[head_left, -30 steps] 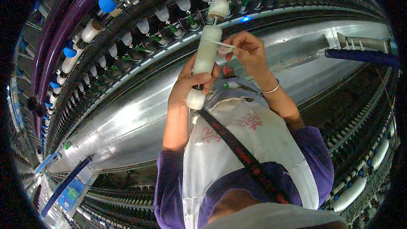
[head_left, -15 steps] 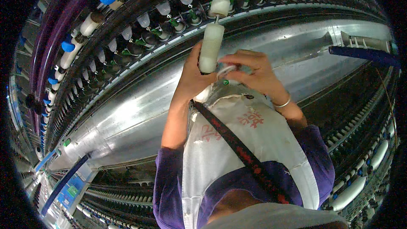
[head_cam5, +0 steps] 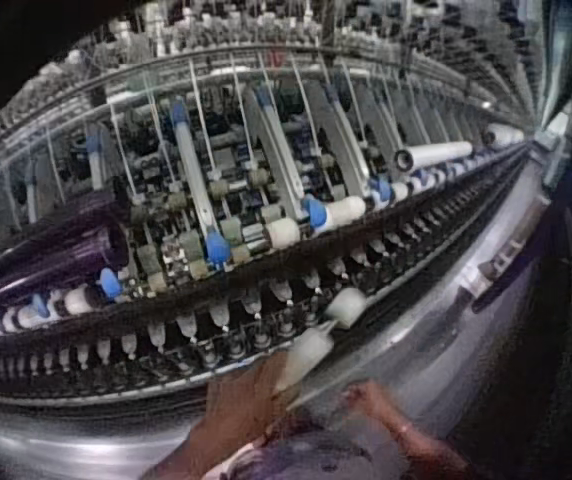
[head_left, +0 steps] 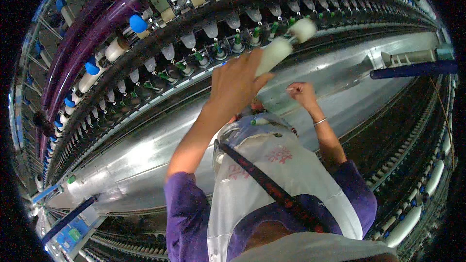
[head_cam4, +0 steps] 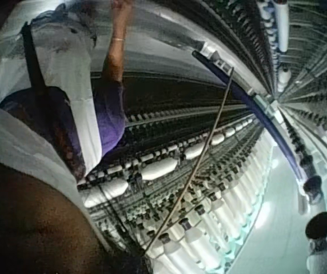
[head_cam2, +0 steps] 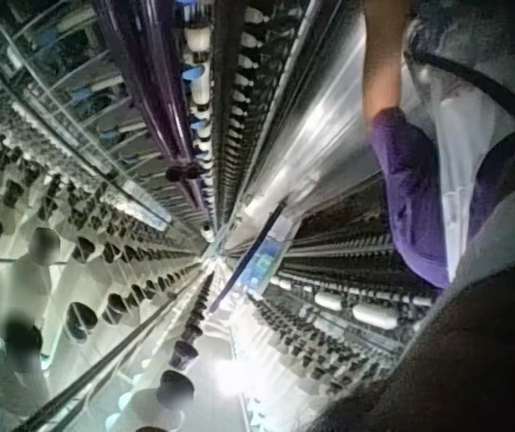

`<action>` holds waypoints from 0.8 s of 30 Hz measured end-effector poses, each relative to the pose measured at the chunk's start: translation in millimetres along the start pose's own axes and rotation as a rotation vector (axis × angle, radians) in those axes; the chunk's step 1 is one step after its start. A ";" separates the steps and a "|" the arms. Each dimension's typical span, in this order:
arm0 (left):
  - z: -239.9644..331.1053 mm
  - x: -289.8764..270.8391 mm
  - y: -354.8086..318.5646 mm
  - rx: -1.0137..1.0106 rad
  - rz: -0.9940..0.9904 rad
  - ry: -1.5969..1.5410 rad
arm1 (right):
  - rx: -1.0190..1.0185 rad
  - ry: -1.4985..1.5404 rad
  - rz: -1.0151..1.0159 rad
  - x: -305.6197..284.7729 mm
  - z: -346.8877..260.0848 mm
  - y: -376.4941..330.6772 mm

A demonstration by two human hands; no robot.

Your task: The person repairs a spinning machine by removing empty bobbins, inserting new ones, and threading the yarn through guides. They also use a green marker to mark components and handle a purple bobbin holder.

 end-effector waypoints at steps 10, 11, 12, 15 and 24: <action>-6.2 -88.6 191.6 0.240 0.412 0.778 | -0.428 -0.173 -0.117 54.8 -19.2 -22.2; -14.7 -87.3 193.9 0.186 0.394 0.868 | -0.387 -0.206 -0.105 53.0 -19.0 -24.3; -19.8 -83.1 192.1 0.172 0.420 0.842 | -0.350 -0.219 -0.130 51.2 -18.4 -26.0; -21.5 -73.4 180.4 0.189 0.613 0.871 | -0.235 0.008 -0.275 44.1 -17.8 -30.0; -3.6 78.3 4.4 -0.257 -0.209 -0.709 | -0.279 0.697 -0.466 24.2 -77.1 -51.0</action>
Point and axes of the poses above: each hand's wrist, its own y-axis towards the middle knuckle, its own x-axis out of the palm, z = x × y, the point moved 6 cm from there along y, towards the middle knuckle, and after that the axes turned 15 degrees about x, right-handed, at the moved point
